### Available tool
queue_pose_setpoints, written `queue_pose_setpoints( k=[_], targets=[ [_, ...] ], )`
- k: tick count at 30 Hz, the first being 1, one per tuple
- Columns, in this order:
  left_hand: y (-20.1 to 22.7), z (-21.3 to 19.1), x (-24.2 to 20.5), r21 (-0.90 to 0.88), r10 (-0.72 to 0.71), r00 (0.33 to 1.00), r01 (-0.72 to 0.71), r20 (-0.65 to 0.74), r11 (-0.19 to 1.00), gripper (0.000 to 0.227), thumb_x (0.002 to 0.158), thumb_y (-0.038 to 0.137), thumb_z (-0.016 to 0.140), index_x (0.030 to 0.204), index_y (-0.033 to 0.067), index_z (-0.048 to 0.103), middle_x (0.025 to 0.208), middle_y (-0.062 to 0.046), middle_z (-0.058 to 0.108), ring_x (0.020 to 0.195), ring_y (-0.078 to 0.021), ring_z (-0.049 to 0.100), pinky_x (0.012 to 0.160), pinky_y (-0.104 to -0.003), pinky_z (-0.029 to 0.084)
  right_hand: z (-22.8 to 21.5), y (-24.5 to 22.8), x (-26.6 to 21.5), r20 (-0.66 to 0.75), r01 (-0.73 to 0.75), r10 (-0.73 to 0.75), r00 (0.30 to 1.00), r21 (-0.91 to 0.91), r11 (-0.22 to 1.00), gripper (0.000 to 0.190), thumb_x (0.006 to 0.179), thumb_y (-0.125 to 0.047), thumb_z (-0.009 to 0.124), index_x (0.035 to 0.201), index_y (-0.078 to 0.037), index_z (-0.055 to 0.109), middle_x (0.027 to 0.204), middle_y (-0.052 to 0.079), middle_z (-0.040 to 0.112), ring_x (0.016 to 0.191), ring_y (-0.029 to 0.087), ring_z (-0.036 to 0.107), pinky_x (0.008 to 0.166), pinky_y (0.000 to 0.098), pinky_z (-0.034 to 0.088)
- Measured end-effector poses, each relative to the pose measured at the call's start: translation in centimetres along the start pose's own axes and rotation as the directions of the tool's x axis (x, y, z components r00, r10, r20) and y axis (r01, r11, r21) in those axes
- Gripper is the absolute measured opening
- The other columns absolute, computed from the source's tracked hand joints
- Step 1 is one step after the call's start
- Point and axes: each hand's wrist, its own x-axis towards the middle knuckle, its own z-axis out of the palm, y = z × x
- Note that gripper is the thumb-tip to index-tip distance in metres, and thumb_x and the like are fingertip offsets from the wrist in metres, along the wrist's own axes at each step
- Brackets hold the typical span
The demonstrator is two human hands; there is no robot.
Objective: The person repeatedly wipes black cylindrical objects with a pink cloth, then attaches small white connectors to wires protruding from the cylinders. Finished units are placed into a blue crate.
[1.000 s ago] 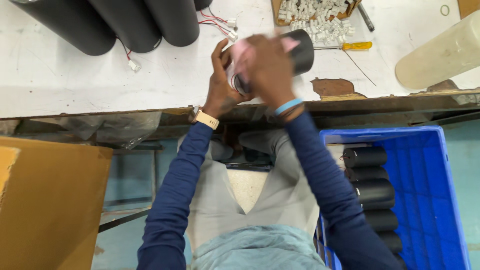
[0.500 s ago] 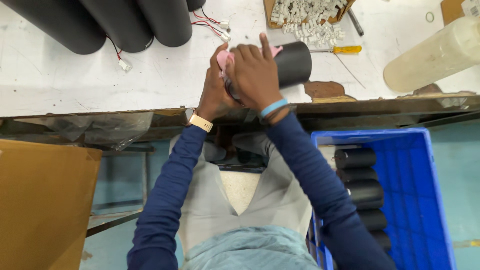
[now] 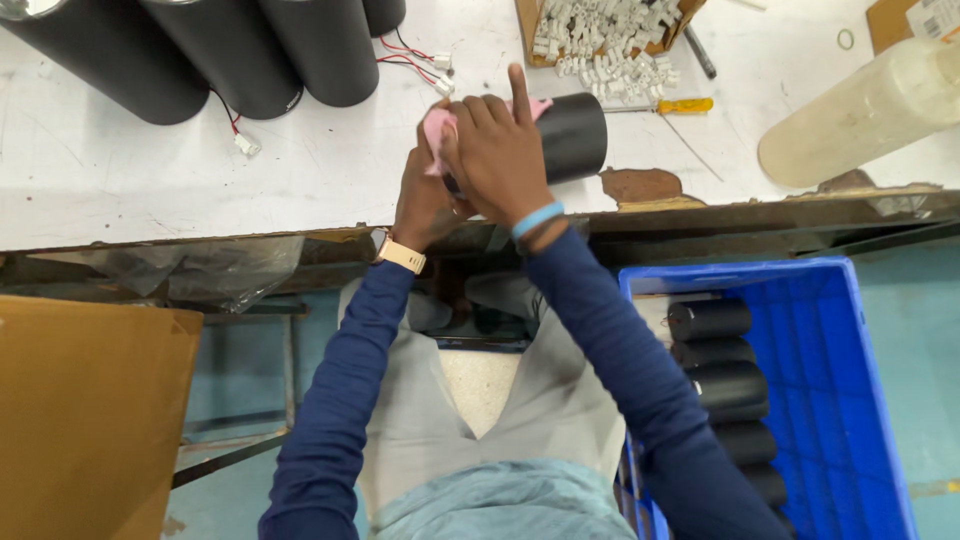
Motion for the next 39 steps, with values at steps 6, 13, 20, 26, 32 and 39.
queue_pose_setpoints(
  k=[6,13,20,26,32,39],
  targets=[
    [1.1,0.0,-0.2,0.248,0.079,0.996,-0.063,-0.053,0.967,0.126,0.056,0.032,0.108,0.152,0.0065,0.030,0.140,-0.017,0.057,0.129,-0.0373,0.059,0.111,-0.045,0.048,-3.3,9.0,-0.8,0.190,-0.018,0.065,0.980,-0.239,0.971,0.029,0.117,-0.020,0.048,0.108,-0.003,0.069,0.098,0.012,0.070,0.102,0.035,0.066,0.108,0.0558,0.007],
    [-1.0,0.3,-0.6,0.137,0.207,0.978,-0.208,0.023,0.968,0.120,0.075,0.026,0.100,0.161,0.0028,0.019,0.157,-0.020,0.048,0.134,-0.0374,0.058,0.112,-0.046,0.051,-1.7,1.2,-1.2,0.053,0.045,-0.034,0.998,-0.217,0.975,0.019,0.107,-0.021,0.053,0.107,-0.010,0.069,0.114,0.012,0.068,0.129,0.036,0.060,0.124,0.0649,0.004],
    [-1.4,0.2,-0.7,0.323,0.058,0.997,-0.069,0.044,0.944,0.113,0.076,0.027,0.094,0.161,0.0043,0.023,0.156,-0.022,0.048,0.132,-0.0388,0.062,0.109,-0.045,0.053,-3.3,-1.2,0.6,0.069,0.114,-0.108,0.992,-0.084,0.990,0.018,0.105,-0.019,0.054,0.098,-0.008,0.066,0.101,0.009,0.067,0.106,0.029,0.065,0.124,0.0666,0.002],
    [0.1,0.3,-0.5,0.287,0.150,0.989,-0.147,0.012,0.946,0.142,0.059,0.047,0.102,0.162,0.0060,0.014,0.151,-0.019,0.052,0.136,-0.0356,0.056,0.117,-0.044,0.048,-4.5,7.8,-1.9,0.096,-0.017,0.047,0.994,-0.293,0.956,0.032,0.116,-0.023,0.048,0.094,-0.008,0.067,0.102,0.011,0.068,0.106,0.032,0.066,0.123,0.0648,0.008],
    [-1.1,0.2,0.2,-0.108,-0.126,0.992,0.128,0.020,0.986,0.139,0.068,0.037,0.101,0.167,0.0053,0.008,0.152,-0.024,0.044,0.128,-0.0293,0.058,0.112,-0.040,0.050,-4.6,7.2,-2.6,0.153,-0.072,0.125,0.980,-0.313,0.947,0.024,0.109,-0.016,0.048,0.106,-0.010,0.071,0.097,0.012,0.067,0.102,0.033,0.066,0.119,0.0680,0.012],
    [-1.3,-0.6,-0.4,-0.170,-0.081,0.997,0.083,0.022,0.982,0.132,0.068,0.024,0.103,0.164,0.0080,0.013,0.150,-0.017,0.053,0.141,-0.0283,0.053,0.117,-0.040,0.045,-2.8,0.7,-0.7,-0.041,-0.004,0.008,0.999,0.096,0.995,0.022,0.106,-0.020,0.059,0.115,-0.001,0.063,0.117,0.011,0.066,0.118,0.029,0.063,0.130,0.0610,0.013]
  ],
)
